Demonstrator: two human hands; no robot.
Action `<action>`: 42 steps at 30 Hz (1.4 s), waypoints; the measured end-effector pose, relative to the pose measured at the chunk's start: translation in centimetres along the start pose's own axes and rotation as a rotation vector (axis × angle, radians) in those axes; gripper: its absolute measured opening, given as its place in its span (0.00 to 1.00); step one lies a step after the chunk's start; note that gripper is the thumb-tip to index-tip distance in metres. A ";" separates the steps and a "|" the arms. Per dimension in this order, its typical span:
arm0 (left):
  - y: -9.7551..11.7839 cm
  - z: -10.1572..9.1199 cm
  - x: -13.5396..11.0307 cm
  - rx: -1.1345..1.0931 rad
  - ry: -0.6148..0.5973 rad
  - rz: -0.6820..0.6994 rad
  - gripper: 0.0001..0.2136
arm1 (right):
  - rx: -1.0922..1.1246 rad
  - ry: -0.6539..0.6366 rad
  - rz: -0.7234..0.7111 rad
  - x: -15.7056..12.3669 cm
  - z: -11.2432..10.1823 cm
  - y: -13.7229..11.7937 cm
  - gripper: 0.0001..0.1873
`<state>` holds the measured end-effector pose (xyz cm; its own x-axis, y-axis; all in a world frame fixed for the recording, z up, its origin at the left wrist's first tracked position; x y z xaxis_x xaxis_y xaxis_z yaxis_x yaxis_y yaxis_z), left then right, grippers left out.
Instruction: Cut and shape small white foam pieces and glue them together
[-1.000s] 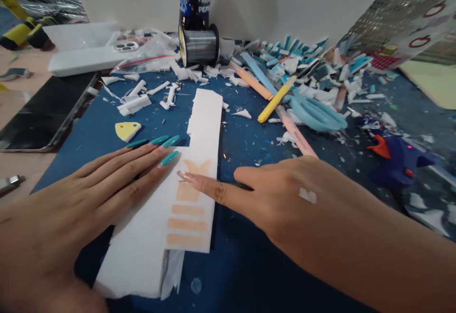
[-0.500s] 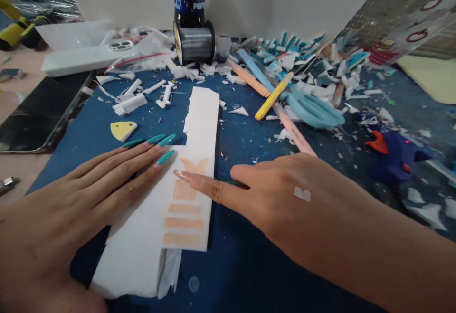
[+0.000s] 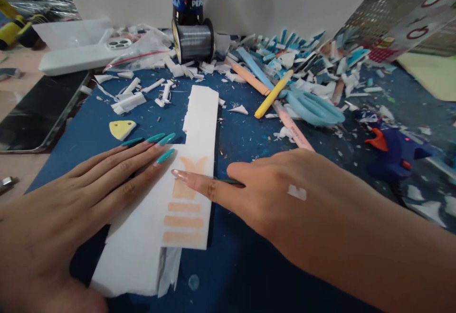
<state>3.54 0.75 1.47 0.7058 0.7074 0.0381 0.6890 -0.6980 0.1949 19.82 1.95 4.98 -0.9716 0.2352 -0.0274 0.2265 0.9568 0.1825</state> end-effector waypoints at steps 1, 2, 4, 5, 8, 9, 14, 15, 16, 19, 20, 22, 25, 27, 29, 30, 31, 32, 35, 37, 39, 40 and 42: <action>0.0 0.0 0.0 0.002 0.001 -0.005 0.53 | -0.002 -0.003 -0.002 0.0 0.0 0.0 0.35; 0.0 0.0 0.0 0.005 0.004 -0.007 0.53 | -0.001 -0.004 -0.006 0.1 0.1 0.0 0.35; 0.1 0.0 0.0 0.017 0.004 -0.003 0.53 | 0.005 0.000 -0.008 0.1 0.1 0.0 0.34; 0.1 0.0 -0.1 0.026 0.006 0.001 0.53 | 0.007 0.001 -0.006 0.1 0.1 -0.1 0.34; 0.1 0.1 -0.1 0.044 0.005 -0.001 0.53 | 0.006 0.003 0.009 0.1 0.1 -0.1 0.35; 0.2 0.2 -0.2 0.046 0.003 -0.002 0.53 | 0.006 0.003 0.015 0.1 0.1 -0.2 0.35; 0.2 0.2 -0.2 0.063 0.006 0.004 0.53 | 0.015 0.035 0.016 -0.1 0.2 -0.1 0.34; 0.2 0.2 -0.2 0.069 0.004 0.006 0.53 | 0.018 0.033 0.011 -0.1 0.2 -0.1 0.34; 0.2 0.2 -0.2 0.075 0.005 0.007 0.53 | 0.020 0.027 0.006 -0.1 0.3 0.0 0.33; 0.2 0.0 -0.2 0.083 0.008 0.001 0.53 | 0.024 0.022 0.000 -0.2 0.4 0.1 0.31; 0.1 0.0 -0.2 0.080 0.007 -0.006 0.54 | 0.020 0.026 0.003 -0.1 0.3 0.2 0.30; 0.1 -0.1 -0.3 0.069 0.007 -0.019 0.54 | 0.014 0.027 0.011 -0.1 0.2 0.2 0.30; 0.2 0.1 -0.3 0.057 -0.013 -0.021 0.53 | 0.019 0.002 0.014 -0.2 0.3 0.1 0.32; 0.1 0.2 -0.4 0.047 -0.025 -0.018 0.53 | 0.025 -0.020 0.019 -0.3 0.5 0.1 0.33; -0.1 0.2 -0.3 0.031 -0.024 -0.023 0.53 | 0.028 -0.021 0.021 -0.5 0.6 0.1 0.33; -0.2 0.1 -0.3 0.023 -0.019 -0.027 0.53 | 0.030 -0.012 0.019 -0.5 0.5 0.1 0.33; -0.3 0.1 -0.3 0.018 -0.017 -0.031 0.54 | 0.033 -0.007 0.018 -0.5 0.5 0.1 0.33; -0.3 0.1 -0.2 0.017 -0.016 -0.030 0.54 | 0.035 -0.003 0.016 -0.5 0.5 0.1 0.34; 0.0 0.2 -0.2 0.044 -0.009 -0.040 0.54 | 0.038 -0.016 0.017 -0.4 0.6 0.1 0.34; 0.1 0.2 -0.2 0.077 0.003 -0.094 0.55 | 0.046 -0.026 0.021 -0.5 0.7 0.2 0.35; 0.1 0.1 -0.1 0.101 0.009 -0.153 0.57 | 0.058 -0.032 0.027 -0.6 0.7 0.2 0.37; 0.1 0.1 -0.2 0.103 0.011 -0.171 0.58 | 0.061 -0.029 0.031 -0.7 0.7 0.3 0.37; 0.2 0.1 -0.2 0.088 0.012 -0.155 0.57 | 0.063 -0.043 0.038 -0.8 0.7 0.4 0.37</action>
<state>3.60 0.45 1.43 0.5883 0.8082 0.0259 0.8016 -0.5871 0.1132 20.75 2.24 4.36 -0.9585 0.2778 -0.0645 0.2687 0.9555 0.1218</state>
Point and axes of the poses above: each hand's wrist, its own x-axis towards the middle knuckle, its own z-axis out of the palm, y = z × x, the point moved 8 cm from there along x, towards the middle knuckle, and after that the axes turned 15 degrees about -z, right-handed, at the moved point
